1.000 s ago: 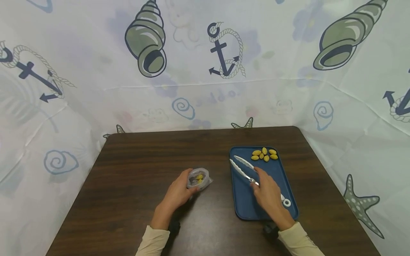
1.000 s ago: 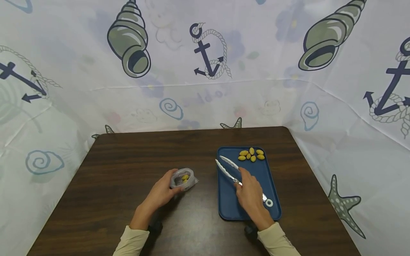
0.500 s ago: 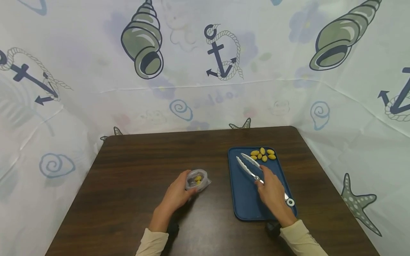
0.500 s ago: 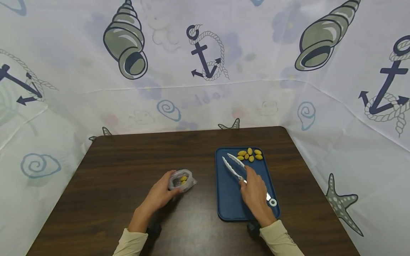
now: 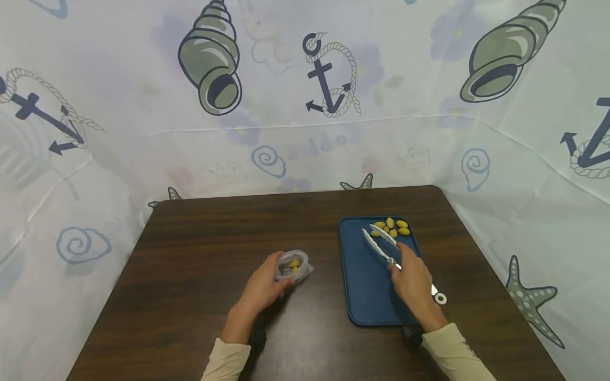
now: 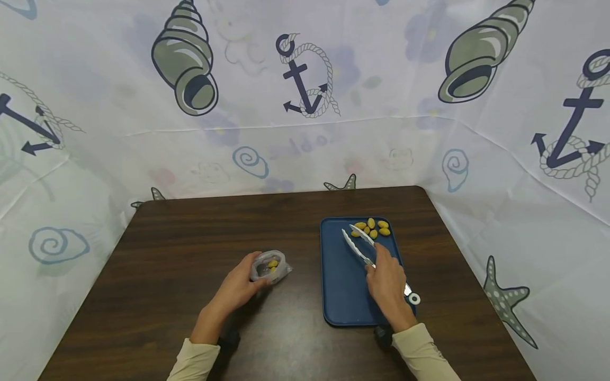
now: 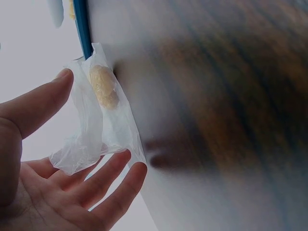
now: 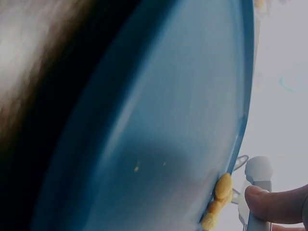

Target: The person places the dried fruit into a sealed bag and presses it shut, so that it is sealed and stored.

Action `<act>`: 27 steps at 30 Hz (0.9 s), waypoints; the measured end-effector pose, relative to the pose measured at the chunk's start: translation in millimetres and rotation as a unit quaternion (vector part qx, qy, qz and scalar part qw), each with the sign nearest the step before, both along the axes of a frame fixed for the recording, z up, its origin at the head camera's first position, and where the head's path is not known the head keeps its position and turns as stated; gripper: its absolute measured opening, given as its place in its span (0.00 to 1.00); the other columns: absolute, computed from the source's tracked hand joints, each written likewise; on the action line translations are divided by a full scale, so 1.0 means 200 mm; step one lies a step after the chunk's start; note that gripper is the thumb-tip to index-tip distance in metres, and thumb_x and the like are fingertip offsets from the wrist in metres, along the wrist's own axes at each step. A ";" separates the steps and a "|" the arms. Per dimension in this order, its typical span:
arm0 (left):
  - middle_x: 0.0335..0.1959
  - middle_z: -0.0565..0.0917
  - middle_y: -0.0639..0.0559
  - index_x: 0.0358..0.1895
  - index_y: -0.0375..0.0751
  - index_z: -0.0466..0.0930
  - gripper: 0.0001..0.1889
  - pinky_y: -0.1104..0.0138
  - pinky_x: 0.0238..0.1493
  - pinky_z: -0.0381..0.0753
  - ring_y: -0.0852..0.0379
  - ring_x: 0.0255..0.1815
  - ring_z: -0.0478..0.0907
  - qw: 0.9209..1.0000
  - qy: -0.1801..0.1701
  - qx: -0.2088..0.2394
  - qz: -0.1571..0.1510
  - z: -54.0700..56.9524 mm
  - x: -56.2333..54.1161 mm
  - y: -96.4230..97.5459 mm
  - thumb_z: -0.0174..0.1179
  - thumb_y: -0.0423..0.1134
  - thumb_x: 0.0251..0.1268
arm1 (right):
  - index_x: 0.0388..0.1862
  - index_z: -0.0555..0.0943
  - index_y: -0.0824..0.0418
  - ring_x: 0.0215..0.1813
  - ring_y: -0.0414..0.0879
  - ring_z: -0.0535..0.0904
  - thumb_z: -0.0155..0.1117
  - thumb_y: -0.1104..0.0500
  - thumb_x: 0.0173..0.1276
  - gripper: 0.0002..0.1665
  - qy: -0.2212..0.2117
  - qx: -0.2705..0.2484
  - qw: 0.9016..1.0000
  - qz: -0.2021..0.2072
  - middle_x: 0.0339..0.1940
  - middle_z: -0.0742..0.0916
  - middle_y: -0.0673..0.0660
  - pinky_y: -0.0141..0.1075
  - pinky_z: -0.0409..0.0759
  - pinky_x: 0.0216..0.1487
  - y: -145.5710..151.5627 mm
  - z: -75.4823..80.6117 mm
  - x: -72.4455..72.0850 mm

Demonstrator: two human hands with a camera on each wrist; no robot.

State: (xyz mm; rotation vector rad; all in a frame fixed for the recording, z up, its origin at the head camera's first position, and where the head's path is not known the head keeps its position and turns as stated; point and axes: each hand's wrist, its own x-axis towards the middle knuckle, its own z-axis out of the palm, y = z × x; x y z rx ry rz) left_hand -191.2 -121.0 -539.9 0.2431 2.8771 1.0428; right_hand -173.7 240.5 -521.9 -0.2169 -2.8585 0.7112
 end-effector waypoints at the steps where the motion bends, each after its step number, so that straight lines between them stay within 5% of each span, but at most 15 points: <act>1: 0.65 0.80 0.41 0.74 0.40 0.67 0.39 0.45 0.60 0.78 0.42 0.59 0.81 1.000 0.000 0.000 0.001 0.00 0.00 0.00 0.74 0.43 0.62 | 0.74 0.70 0.64 0.60 0.72 0.81 0.70 0.62 0.68 0.37 -0.003 0.002 1.000 -0.001 0.66 0.82 0.71 0.66 0.78 0.53 0.01 0.00 0.00; 27: 0.67 0.78 0.40 0.75 0.40 0.66 0.39 0.45 0.60 0.78 0.42 0.60 0.80 1.000 -0.007 0.000 0.007 0.00 0.03 0.02 0.74 0.44 0.63 | 0.72 0.70 0.67 0.54 0.71 0.83 0.66 0.64 0.69 0.34 -0.035 0.042 0.998 0.015 0.61 0.84 0.72 0.64 0.80 0.48 0.11 -0.05 -0.02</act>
